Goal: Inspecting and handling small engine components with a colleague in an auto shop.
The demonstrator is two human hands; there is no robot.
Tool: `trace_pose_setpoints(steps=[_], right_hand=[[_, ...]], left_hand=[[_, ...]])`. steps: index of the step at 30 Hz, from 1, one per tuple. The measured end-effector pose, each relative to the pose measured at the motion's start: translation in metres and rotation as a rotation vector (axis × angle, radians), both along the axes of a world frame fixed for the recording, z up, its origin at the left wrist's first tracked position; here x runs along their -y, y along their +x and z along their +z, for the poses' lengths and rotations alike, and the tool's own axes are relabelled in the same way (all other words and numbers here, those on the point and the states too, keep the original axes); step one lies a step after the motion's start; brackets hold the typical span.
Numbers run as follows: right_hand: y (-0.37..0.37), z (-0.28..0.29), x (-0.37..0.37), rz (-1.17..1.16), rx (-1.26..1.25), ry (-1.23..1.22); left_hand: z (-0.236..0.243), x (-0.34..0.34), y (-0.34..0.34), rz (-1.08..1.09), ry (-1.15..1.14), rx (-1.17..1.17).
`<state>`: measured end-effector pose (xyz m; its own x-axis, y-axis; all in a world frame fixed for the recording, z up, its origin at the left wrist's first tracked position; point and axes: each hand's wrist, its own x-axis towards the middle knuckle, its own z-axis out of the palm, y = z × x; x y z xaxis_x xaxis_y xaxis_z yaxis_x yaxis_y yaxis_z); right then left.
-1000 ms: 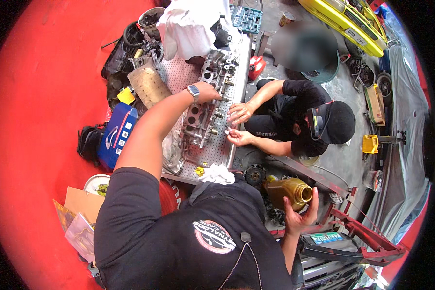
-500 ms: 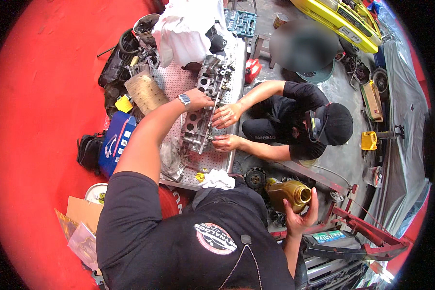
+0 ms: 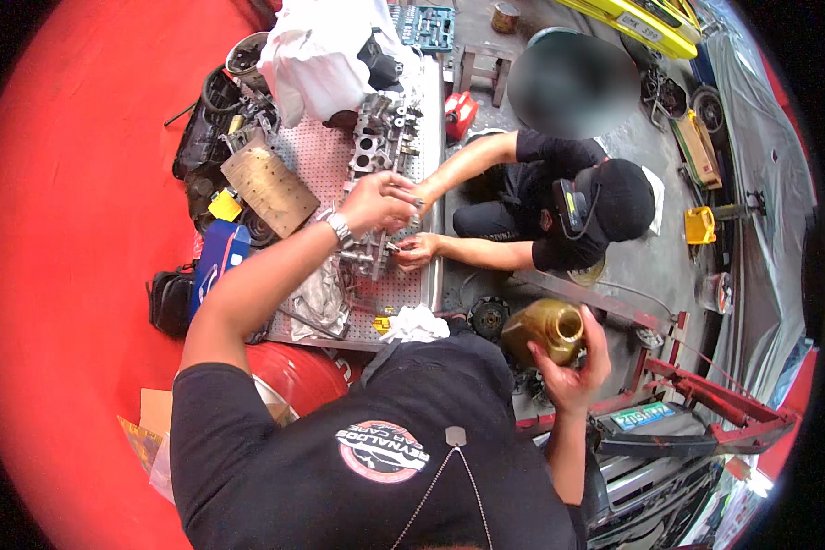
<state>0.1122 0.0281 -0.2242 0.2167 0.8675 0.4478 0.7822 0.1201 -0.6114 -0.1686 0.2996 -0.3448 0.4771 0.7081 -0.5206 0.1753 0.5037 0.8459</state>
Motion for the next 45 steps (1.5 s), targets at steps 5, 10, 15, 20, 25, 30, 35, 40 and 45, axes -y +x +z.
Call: trace_pose_setpoints(steps=[5, 10, 15, 20, 25, 30, 35, 40, 45], right_hand=[[0.001, 0.009, -0.015, 0.167, -0.019, -0.007], [0.001, 0.032, -0.012, 0.235, 0.085, -0.001], [0.001, 0.057, 0.005, 0.255, 0.210, -0.096], [-0.007, 0.087, 0.017, 0.228, 0.342, -0.211], [-0.013, 0.110, 0.025, 0.218, 0.564, -0.331], [-0.017, 0.131, 0.025, 0.249, 0.763, -0.337], [-0.009, 0.145, 0.026, 0.294, 0.914, -0.289], [0.005, 0.159, 0.030, 0.329, 1.003, -0.310], [0.017, 0.166, 0.038, 0.344, 1.077, -0.292]], left_hand=[[0.064, 0.074, 0.051, -0.060, -0.316, 0.228], [0.079, 0.117, 0.071, -0.145, -0.435, 0.482], [0.095, 0.139, 0.081, -0.184, -0.518, 0.523], [0.103, 0.154, 0.082, -0.221, -0.528, 0.570], [0.115, 0.165, 0.078, -0.203, -0.514, 0.565], [0.122, 0.177, 0.077, -0.181, -0.500, 0.551], [0.135, 0.189, 0.084, -0.145, -0.473, 0.572], [0.142, 0.201, 0.100, -0.106, -0.456, 0.594], [0.146, 0.216, 0.115, -0.076, -0.449, 0.605]])
